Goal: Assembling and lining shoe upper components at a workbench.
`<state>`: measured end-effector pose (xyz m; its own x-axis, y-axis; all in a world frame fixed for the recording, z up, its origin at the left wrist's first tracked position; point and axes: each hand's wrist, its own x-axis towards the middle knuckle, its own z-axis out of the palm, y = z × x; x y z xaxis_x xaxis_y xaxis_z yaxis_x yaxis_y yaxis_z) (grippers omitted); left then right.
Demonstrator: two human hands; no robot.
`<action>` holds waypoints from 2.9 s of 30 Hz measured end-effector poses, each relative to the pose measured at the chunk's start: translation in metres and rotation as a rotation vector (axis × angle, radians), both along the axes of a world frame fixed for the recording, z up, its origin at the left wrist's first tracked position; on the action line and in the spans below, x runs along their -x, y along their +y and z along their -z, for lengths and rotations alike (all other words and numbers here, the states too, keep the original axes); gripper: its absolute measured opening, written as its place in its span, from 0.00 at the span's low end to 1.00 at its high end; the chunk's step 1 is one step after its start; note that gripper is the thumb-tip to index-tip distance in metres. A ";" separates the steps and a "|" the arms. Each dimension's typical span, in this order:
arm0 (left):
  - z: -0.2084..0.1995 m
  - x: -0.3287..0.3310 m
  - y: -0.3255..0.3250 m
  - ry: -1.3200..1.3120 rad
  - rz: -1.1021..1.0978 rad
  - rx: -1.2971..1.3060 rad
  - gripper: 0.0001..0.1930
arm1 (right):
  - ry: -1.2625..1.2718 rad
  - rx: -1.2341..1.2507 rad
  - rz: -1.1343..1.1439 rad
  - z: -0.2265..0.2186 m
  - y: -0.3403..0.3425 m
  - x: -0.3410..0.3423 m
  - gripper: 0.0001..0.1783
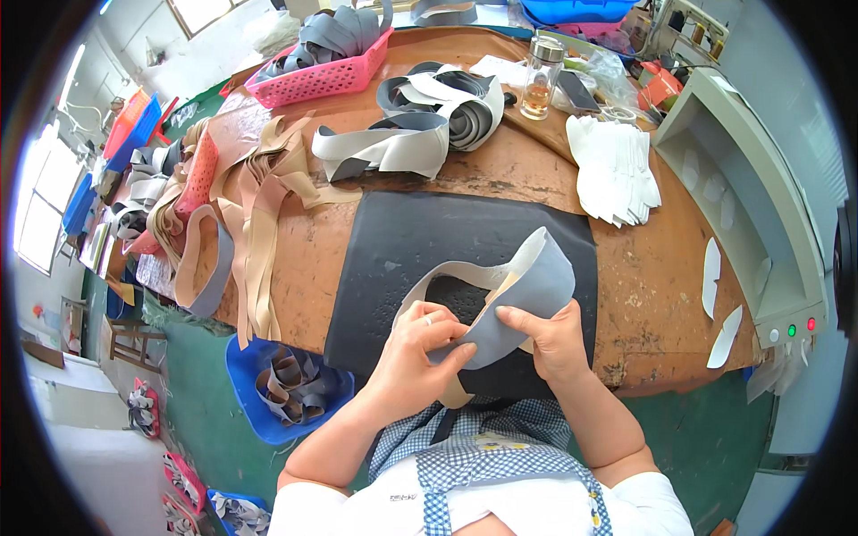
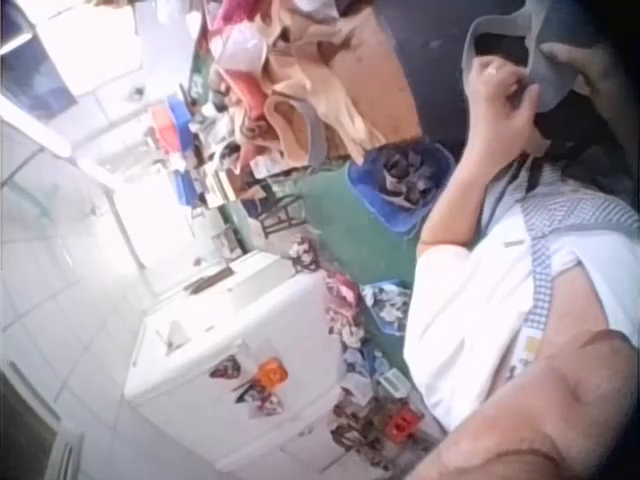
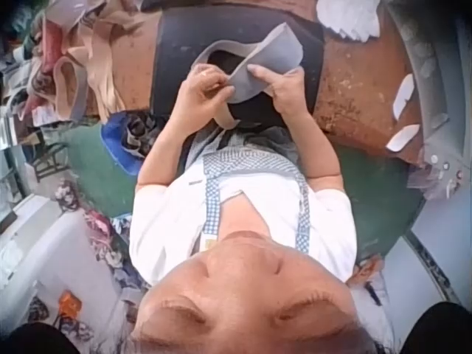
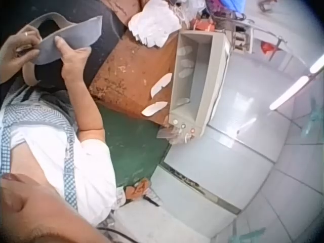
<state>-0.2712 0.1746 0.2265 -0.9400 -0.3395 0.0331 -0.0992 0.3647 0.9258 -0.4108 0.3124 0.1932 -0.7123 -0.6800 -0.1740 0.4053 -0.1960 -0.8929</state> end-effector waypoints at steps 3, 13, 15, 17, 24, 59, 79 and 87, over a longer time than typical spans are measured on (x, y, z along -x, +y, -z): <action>0.002 0.004 0.009 0.121 -0.168 0.306 0.08 | 0.081 -0.095 -0.005 0.000 -0.003 -0.014 0.15; 0.020 -0.005 0.004 0.109 -0.210 0.133 0.04 | -0.113 -0.003 -0.063 -0.004 0.004 -0.003 0.14; 0.020 -0.006 0.005 0.116 -0.197 0.146 0.04 | -0.127 0.008 -0.043 -0.002 0.004 -0.003 0.14; 0.019 -0.007 0.006 0.065 -0.188 0.108 0.04 | -0.111 0.006 -0.041 -0.002 0.005 -0.003 0.14; 0.007 -0.007 0.006 0.077 -0.156 0.163 0.07 | -0.007 -0.065 -0.041 0.001 0.002 -0.009 0.14; 0.017 0.001 0.013 -0.095 -0.270 -0.097 0.08 | -0.227 0.003 -0.054 0.006 -0.004 -0.013 0.05; 0.030 -0.002 0.015 -0.101 -0.236 -0.331 0.11 | -0.123 0.055 -0.042 -0.005 -0.026 -0.019 0.26; 0.031 -0.014 0.030 0.126 -0.396 0.337 0.06 | 0.005 0.187 0.031 -0.018 -0.068 0.021 0.26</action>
